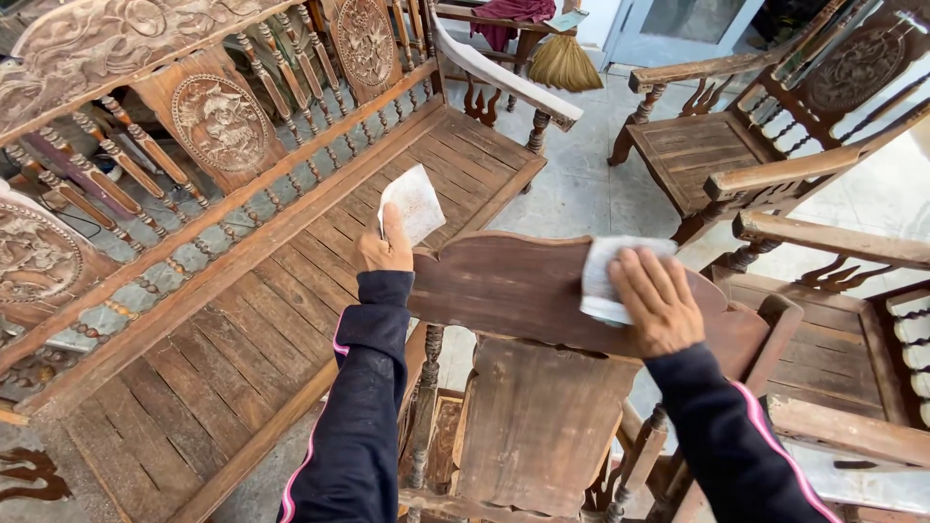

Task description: Sanding the backrest of a wooden chair using a piece of sandpaper.

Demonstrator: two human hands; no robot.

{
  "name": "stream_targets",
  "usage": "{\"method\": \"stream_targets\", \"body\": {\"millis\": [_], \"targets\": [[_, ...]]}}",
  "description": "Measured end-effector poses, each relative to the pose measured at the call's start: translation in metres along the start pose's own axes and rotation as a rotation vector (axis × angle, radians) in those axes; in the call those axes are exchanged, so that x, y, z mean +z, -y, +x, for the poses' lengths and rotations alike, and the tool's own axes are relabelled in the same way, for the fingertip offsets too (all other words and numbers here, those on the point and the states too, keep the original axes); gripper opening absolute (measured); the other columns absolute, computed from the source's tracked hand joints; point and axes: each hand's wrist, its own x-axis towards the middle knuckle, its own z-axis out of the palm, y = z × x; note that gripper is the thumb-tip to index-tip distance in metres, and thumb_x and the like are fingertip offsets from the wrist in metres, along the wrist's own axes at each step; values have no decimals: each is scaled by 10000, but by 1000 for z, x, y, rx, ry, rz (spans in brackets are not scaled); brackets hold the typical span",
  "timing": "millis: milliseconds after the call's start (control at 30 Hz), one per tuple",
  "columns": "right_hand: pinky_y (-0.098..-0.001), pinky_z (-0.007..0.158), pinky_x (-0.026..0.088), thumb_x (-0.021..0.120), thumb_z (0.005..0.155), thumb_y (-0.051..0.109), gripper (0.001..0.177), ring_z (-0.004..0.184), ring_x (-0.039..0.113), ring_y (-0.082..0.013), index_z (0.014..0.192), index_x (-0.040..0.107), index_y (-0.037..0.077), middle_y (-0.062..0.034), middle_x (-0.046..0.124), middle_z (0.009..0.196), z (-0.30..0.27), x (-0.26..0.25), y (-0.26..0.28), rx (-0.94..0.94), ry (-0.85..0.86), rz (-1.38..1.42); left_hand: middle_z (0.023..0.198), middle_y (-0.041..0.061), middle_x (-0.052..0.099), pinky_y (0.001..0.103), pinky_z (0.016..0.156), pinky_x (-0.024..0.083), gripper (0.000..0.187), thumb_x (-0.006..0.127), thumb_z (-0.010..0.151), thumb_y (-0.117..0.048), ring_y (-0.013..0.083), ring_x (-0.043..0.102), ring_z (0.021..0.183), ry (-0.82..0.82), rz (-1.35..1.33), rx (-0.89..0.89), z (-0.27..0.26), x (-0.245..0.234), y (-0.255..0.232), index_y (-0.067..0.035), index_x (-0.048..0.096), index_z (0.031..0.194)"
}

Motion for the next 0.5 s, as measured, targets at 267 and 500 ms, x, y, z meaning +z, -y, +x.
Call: {"method": "stream_targets", "body": {"millis": [267,500], "targets": [[-514,1238,297,569,883,-73,606,1473,429,-342,1484,510,-14,-191,468,1574,62,8,50,5,-68,239,705,242,661,488,578,488,586,450,1066,-507,429,670,649,54,99,-37,0,-3,-1,7,709,951],[-510,1217,319,570,907,-44,558,1456,442,-324,1461,561,21,-155,466,1573,-6,-16,-14,56,-32,107,716,259,648,506,590,466,600,465,1071,-521,448,657,680,46,106,-71,-1,1,1,8,679,885]]}}
